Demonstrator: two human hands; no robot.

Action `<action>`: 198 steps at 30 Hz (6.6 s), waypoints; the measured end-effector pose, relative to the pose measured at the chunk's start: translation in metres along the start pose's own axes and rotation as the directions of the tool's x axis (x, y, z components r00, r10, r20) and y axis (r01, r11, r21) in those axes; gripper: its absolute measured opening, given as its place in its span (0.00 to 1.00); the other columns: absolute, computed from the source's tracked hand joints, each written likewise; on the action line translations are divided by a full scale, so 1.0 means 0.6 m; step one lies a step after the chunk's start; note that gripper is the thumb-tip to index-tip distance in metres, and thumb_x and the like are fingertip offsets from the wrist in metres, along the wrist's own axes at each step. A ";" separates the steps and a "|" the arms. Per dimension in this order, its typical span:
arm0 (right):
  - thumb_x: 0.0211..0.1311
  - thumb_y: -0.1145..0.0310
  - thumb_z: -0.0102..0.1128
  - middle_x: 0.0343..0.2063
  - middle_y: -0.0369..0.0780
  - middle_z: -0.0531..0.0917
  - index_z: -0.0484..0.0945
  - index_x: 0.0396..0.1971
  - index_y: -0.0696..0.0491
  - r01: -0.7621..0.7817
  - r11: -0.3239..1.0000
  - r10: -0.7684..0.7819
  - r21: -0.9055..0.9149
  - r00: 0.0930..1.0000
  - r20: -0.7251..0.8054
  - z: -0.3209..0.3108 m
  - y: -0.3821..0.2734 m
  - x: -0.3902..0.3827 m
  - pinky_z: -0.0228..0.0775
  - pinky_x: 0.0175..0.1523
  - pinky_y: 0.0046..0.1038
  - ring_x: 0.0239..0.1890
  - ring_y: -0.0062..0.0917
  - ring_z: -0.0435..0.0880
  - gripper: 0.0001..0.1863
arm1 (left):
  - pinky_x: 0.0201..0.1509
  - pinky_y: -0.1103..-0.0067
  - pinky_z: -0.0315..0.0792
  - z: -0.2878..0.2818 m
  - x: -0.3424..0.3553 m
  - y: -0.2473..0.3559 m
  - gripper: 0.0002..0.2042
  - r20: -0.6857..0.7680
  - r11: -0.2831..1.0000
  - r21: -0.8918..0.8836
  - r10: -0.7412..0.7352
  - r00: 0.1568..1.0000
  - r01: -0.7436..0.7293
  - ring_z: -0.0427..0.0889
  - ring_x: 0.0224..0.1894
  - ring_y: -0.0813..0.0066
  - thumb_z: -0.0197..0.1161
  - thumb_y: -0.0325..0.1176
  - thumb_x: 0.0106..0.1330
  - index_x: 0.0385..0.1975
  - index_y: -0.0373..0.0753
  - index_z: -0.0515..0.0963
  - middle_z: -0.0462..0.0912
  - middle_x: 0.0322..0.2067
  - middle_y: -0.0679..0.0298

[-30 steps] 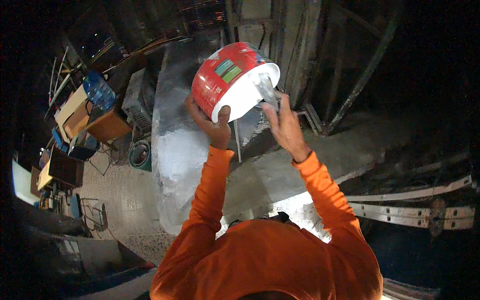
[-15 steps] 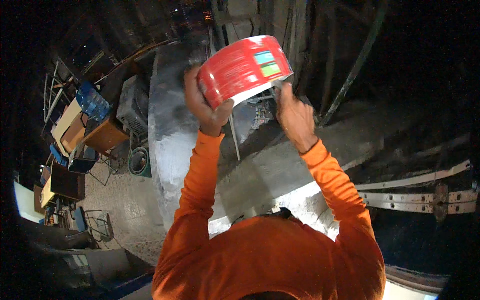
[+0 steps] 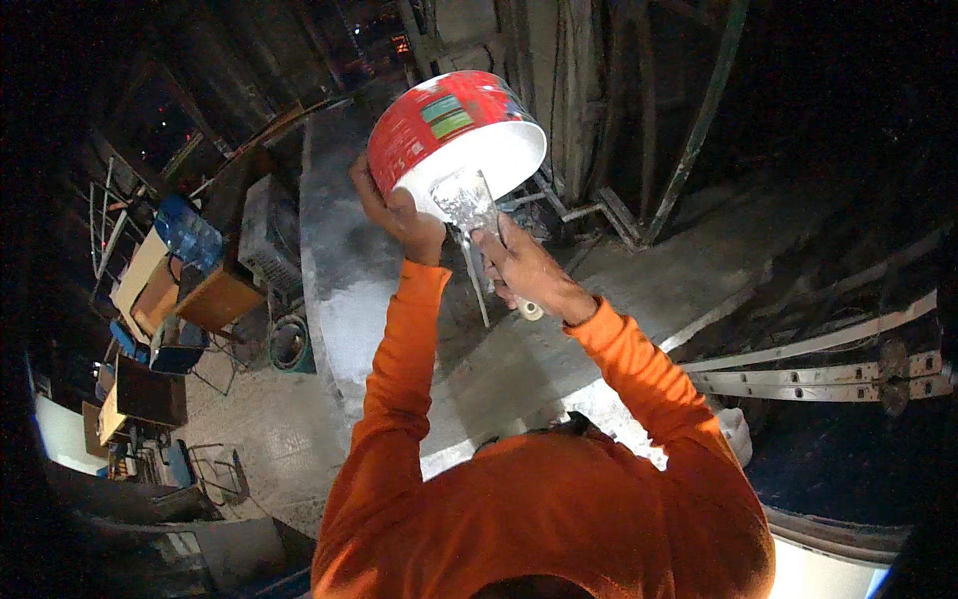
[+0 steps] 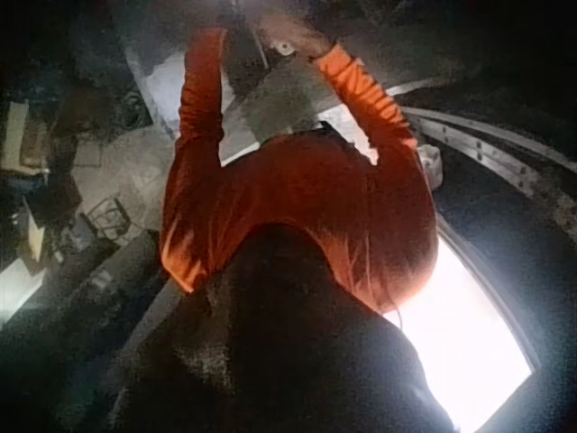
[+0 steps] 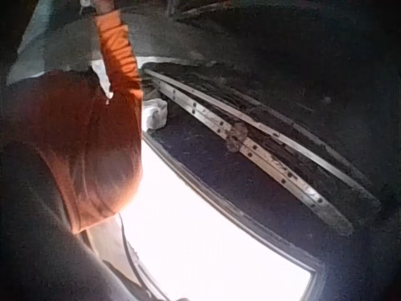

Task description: The person opens a red paint bucket and uses a metal scraper to mix the white paint inside. They scrape the sides and bottom of the bucket repeatedly to blend the contents. The person then carries the bucket and scraper into a darker area and continues mixing.

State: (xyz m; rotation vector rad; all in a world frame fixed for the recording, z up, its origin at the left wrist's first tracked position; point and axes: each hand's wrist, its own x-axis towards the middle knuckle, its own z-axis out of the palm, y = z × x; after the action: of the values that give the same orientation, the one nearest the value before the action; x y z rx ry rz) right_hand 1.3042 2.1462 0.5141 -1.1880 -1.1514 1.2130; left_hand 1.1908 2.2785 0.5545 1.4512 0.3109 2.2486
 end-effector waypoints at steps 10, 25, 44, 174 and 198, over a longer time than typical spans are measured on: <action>0.76 0.59 0.49 0.27 0.57 0.82 0.63 0.53 0.56 0.247 0.848 -0.377 -0.469 0.903 -0.207 0.052 0.035 0.011 0.72 0.24 0.50 0.22 0.52 0.82 0.17 | 0.52 0.70 0.78 -0.006 0.013 -0.016 0.48 -0.050 0.992 -0.112 -0.070 0.996 0.064 0.80 0.50 0.67 0.56 0.78 0.58 0.55 0.31 0.71 0.77 0.49 0.58; 0.77 0.63 0.47 0.28 0.52 0.81 0.64 0.50 0.58 0.131 0.922 -0.193 -0.363 0.971 -0.140 0.042 0.025 -0.002 0.76 0.22 0.38 0.20 0.38 0.83 0.14 | 0.56 0.68 0.74 -0.013 -0.011 -0.045 0.50 0.047 0.987 0.010 -0.162 0.986 0.162 0.75 0.52 0.66 0.53 0.80 0.58 0.59 0.33 0.64 0.71 0.52 0.58; 0.75 0.60 0.50 0.33 0.56 0.82 0.63 0.61 0.57 -0.008 0.955 0.006 -0.296 1.000 -0.006 0.009 -0.051 -0.024 0.76 0.31 0.45 0.26 0.47 0.85 0.22 | 0.59 0.67 0.71 -0.026 -0.047 -0.027 0.48 0.030 0.949 -0.137 -0.281 0.959 0.282 0.74 0.55 0.65 0.57 0.76 0.58 0.60 0.33 0.65 0.71 0.53 0.57; 0.63 0.72 0.55 0.38 0.54 0.85 0.62 0.68 0.53 0.128 0.780 -0.229 -0.613 0.969 -0.088 -0.041 0.130 0.035 0.80 0.39 0.48 0.38 0.47 0.87 0.32 | 0.45 0.65 0.77 -0.012 0.027 -0.029 0.29 0.390 0.704 0.592 0.177 0.904 -0.393 0.81 0.43 0.50 0.80 0.48 0.51 0.43 0.34 0.77 0.79 0.40 0.51; 0.68 0.74 0.52 0.48 0.52 0.78 0.56 0.76 0.36 0.097 0.359 -0.391 -0.928 0.919 -0.055 -0.053 0.310 -0.055 0.76 0.48 0.48 0.45 0.56 0.79 0.37 | 0.54 0.66 0.70 -0.047 0.005 -0.044 0.30 -0.262 0.832 0.292 -0.405 0.876 0.472 0.76 0.46 0.60 0.64 0.56 0.70 0.49 0.28 0.73 0.76 0.45 0.52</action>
State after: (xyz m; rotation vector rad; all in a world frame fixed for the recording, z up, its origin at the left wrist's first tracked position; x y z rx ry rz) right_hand 1.3262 2.1117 0.3267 -1.8175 -1.7881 0.0132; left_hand 1.1709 2.3042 0.5340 1.1604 1.0451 2.0063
